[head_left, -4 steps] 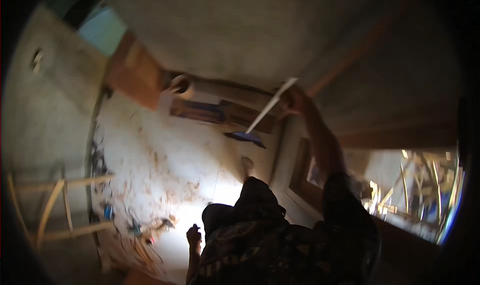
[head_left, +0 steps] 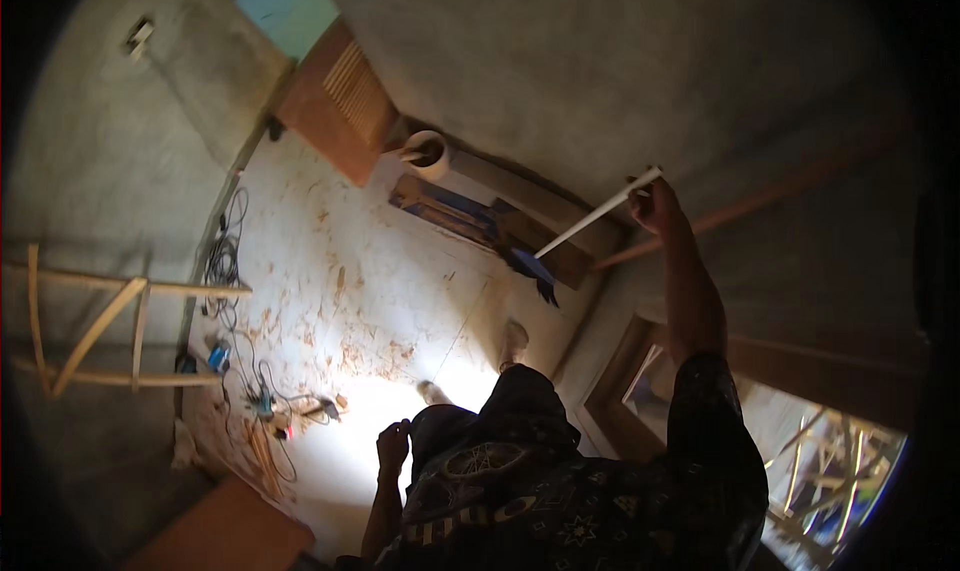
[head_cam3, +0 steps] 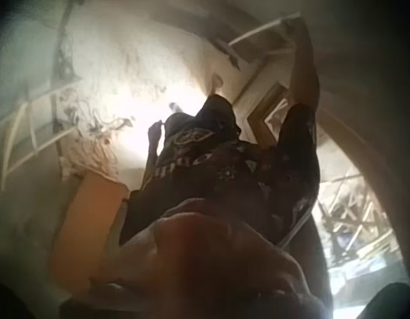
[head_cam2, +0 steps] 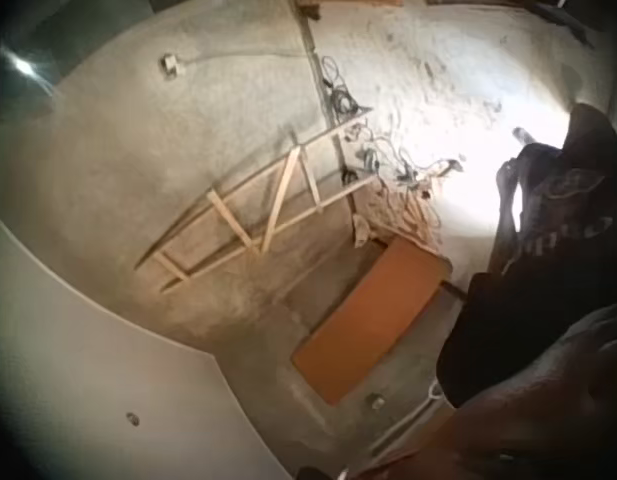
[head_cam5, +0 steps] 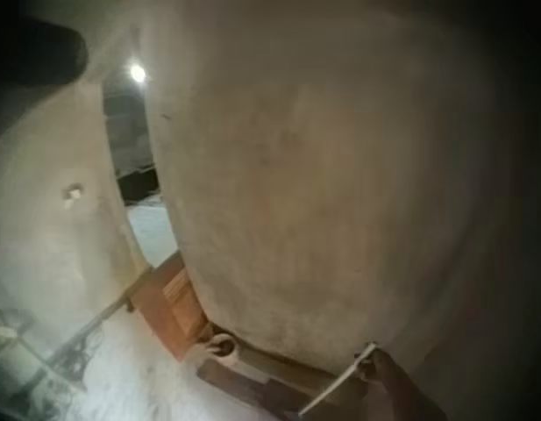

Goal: The person marks a wooden plank with a pen, sweeps sawdust from the floor using a brush, and positions a wooden door against a frame.

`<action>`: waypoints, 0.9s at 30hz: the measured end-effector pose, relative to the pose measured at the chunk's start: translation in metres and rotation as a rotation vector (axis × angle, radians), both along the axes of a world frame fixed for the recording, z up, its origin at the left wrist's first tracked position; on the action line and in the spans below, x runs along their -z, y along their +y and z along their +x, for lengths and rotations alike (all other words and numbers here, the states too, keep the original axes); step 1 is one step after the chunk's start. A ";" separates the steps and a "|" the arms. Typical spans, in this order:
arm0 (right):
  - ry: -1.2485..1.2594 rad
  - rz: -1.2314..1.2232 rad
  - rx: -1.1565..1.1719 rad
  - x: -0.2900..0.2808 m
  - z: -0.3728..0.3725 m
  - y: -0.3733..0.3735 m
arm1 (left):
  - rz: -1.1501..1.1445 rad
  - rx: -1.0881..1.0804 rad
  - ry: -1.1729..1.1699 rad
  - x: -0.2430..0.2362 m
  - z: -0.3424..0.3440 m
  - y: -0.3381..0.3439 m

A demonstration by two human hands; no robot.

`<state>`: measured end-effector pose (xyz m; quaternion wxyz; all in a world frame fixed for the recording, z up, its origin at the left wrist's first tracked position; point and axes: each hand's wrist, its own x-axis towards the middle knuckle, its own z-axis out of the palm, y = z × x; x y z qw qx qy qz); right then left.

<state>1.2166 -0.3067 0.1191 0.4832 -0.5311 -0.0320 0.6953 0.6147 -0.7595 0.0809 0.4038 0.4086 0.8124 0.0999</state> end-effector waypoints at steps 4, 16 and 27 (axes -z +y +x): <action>-0.148 0.001 0.365 0.005 -0.034 0.032 | 0.048 -0.272 -0.028 -0.036 0.028 0.012; -0.896 0.010 -1.369 0.227 -0.100 -0.211 | -0.026 -0.832 -0.306 0.056 0.030 -0.096; -1.502 1.451 -2.003 0.238 -0.191 -0.233 | 0.364 -0.863 0.094 0.057 0.018 -0.186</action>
